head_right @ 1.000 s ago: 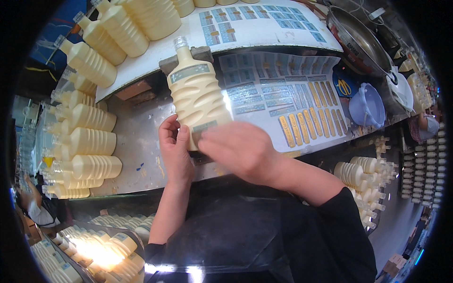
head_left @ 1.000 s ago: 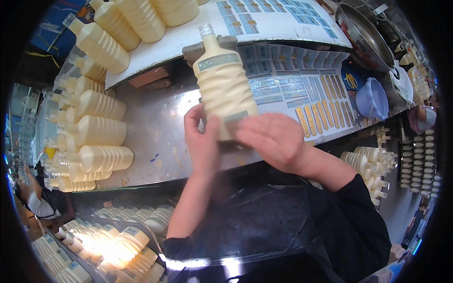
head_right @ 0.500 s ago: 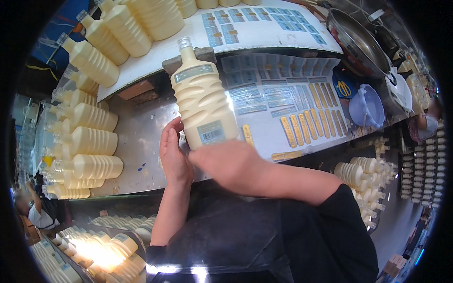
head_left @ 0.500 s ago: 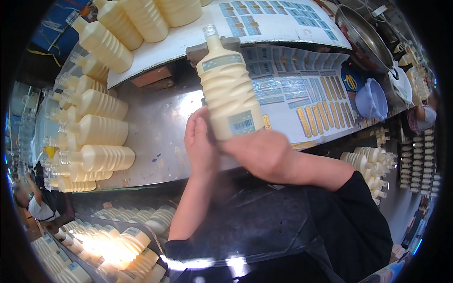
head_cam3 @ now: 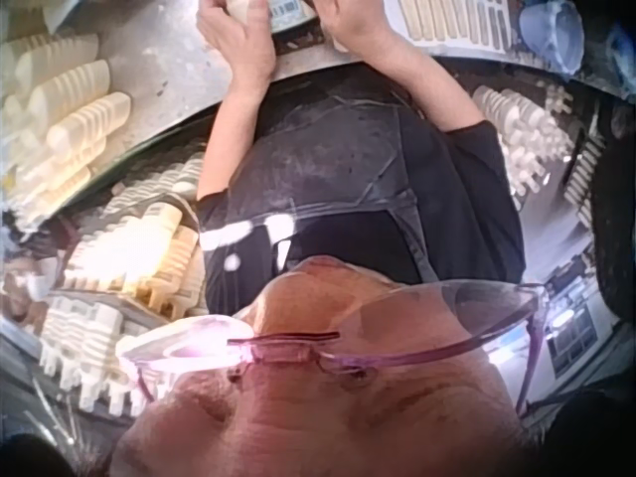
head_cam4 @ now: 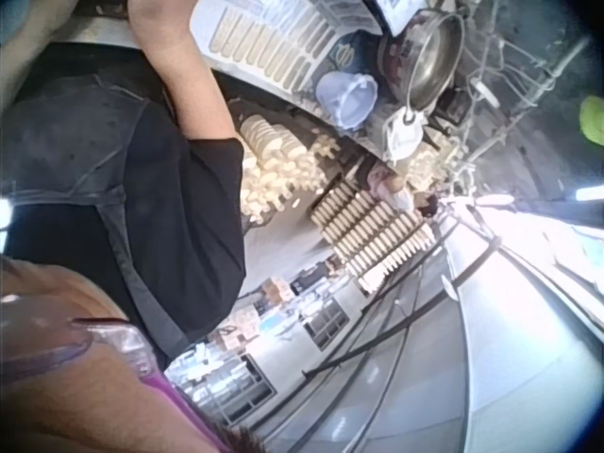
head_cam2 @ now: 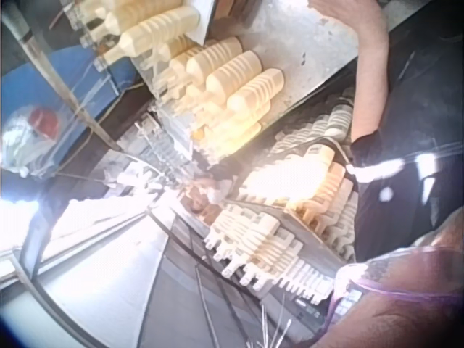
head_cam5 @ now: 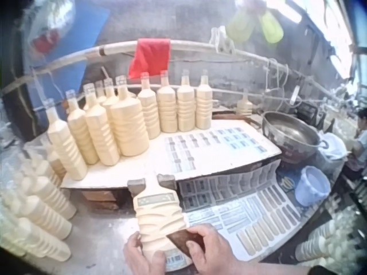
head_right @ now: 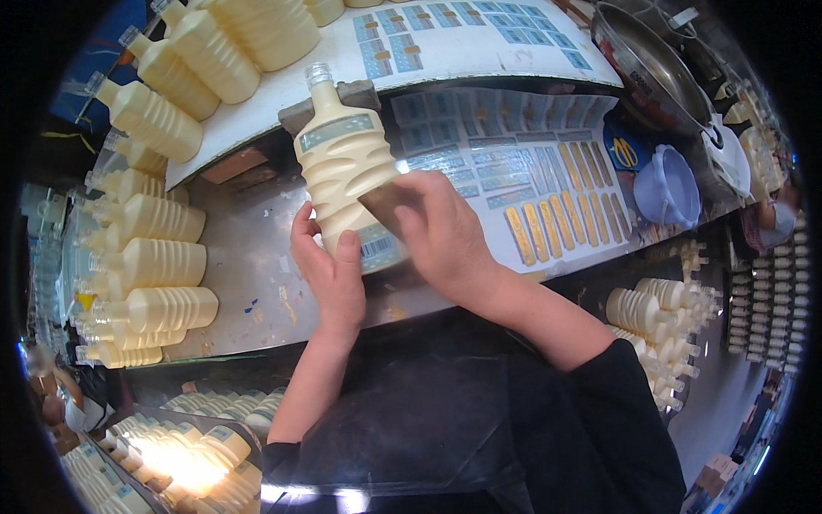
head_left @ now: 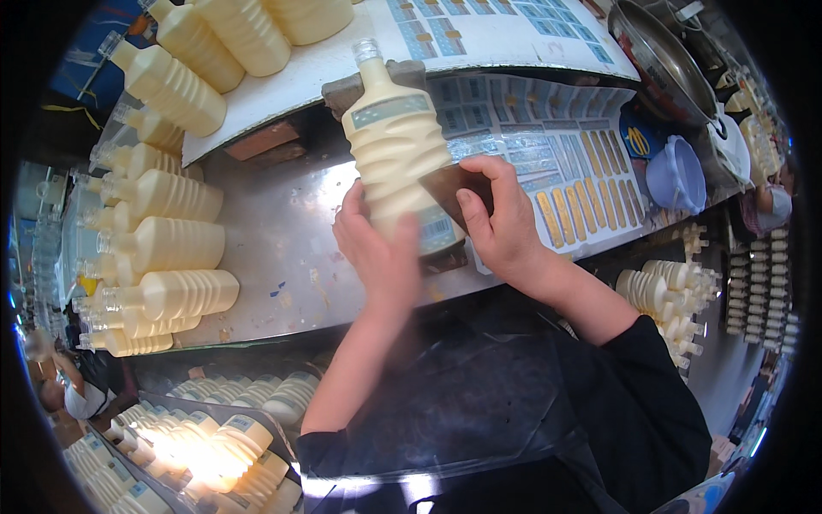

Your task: The person applies adhesive labels to the neck and body of a plastic bottle filled with a white liquid. They smooth each label with their fingers and a small tool, then place the finished bottle aside and repeat the process on another bottle.

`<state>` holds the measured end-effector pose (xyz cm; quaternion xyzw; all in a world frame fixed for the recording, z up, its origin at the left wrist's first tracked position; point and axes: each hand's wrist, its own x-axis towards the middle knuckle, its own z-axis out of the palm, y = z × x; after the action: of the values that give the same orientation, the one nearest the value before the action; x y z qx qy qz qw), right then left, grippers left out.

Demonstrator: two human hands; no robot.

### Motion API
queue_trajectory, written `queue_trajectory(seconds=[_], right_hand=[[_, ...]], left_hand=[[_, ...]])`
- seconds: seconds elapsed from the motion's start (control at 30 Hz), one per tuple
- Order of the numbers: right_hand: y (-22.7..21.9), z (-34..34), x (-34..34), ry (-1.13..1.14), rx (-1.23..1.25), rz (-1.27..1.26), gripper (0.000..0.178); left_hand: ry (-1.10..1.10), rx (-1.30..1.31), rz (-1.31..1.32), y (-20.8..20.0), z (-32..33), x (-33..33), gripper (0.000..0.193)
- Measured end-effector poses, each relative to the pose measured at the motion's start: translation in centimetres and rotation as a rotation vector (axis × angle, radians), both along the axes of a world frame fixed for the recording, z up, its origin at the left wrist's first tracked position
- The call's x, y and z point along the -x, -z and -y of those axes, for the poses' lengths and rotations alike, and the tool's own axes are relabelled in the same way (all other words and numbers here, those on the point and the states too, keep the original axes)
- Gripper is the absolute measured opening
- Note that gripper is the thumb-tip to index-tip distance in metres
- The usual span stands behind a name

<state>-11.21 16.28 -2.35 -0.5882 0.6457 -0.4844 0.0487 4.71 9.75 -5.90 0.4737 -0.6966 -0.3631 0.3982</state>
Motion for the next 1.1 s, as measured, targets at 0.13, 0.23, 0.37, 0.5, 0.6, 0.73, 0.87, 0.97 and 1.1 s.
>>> queue_trajectory(seconds=[0.13,0.23,0.37,0.5,0.6,0.73,0.87,0.97,1.1], right_hand=[[0.0,0.8,1.1,-0.002,0.109,-0.149,0.033],[0.0,-0.2,2.2,-0.091,0.222,-0.225,0.034],[-0.5,-2.6,0.8,-0.372,0.252,-0.304,0.026],[-1.3,-2.9,-0.4,-0.357,0.284,-0.311,0.027],[-4.4,-1.2,-0.1,-0.272,0.254,-0.427,0.031],[-3.3,-1.4,-3.7,-0.404,0.205,-0.512,0.017],[-3.4,-1.5,-4.5,-0.441,0.216,-0.530,0.017],[-4.7,-1.1,-3.6,-0.359,0.203,-0.481,0.024],[-4.0,-1.6,-3.5,-0.366,0.157,-0.408,0.032]], left_hand=[[0.027,-0.083,-0.093,0.3,0.3,-0.3,0.074],[0.057,-0.203,-0.228,0.6,0.7,-0.7,0.071],[0.094,-0.313,-0.384,0.0,0.7,-0.8,0.065],[0.104,-0.367,-0.487,-0.1,0.7,-0.9,0.057],[0.075,-0.449,-0.575,-0.3,1.0,-1.4,0.047],[0.084,-0.502,-0.639,-0.4,1.3,-1.8,0.032],[0.114,-0.518,-0.680,-0.7,1.3,-2.2,0.027],[0.104,-0.507,-0.606,-1.0,1.3,-2.4,0.029],[0.095,-0.414,-0.476,-1.3,1.4,-1.9,0.031]])
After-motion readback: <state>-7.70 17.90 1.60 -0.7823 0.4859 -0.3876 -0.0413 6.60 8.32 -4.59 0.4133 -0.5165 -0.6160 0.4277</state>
